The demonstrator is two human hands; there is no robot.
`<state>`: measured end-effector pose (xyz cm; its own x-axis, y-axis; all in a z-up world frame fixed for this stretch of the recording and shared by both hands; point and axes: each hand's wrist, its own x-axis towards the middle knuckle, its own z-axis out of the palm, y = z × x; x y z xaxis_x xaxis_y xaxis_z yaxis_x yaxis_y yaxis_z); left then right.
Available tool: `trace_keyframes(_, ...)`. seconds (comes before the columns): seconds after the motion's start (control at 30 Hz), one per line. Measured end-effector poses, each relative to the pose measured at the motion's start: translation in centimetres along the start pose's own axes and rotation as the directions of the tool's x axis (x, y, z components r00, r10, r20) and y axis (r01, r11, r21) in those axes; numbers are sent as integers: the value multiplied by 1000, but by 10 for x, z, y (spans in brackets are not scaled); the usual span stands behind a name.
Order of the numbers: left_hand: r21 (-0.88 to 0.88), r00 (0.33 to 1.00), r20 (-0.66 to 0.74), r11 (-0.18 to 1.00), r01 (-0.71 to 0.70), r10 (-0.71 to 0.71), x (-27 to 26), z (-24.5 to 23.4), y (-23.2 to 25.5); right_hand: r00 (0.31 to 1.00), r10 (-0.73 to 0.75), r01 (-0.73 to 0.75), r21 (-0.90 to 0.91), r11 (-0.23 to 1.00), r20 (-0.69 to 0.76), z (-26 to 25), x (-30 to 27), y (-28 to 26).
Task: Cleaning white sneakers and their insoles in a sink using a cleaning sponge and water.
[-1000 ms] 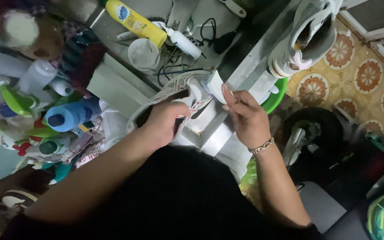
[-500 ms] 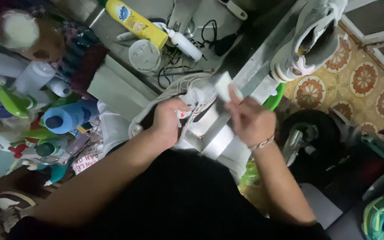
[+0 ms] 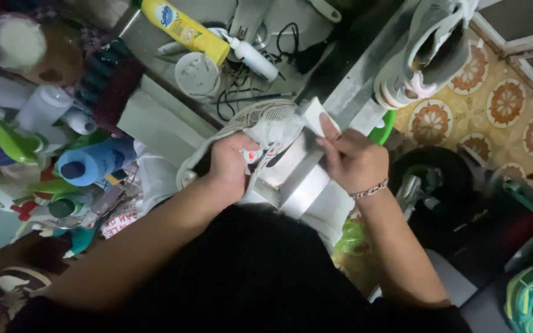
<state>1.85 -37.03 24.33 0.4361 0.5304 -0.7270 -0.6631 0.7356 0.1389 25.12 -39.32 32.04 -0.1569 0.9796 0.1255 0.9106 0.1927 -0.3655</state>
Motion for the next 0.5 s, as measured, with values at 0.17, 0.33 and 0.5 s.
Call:
trace_keyframes(0.17, -26, 999, -11, 998, -51, 50, 21, -23, -17, 964, -265, 263, -41, 964, -37, -3, -4, -25)
trace_keyframes(0.33, -19, 983, -124, 990, -138, 134, 22, -6, -22, 988, -144, 131, -201, 971, -51, -18, 54, -25)
trace_keyframes(0.5, 22, 994, -34, 994, -107, 108, 53, -19, -39, 905, -424, 422, -54, 905, -44, -50, 139, -146)
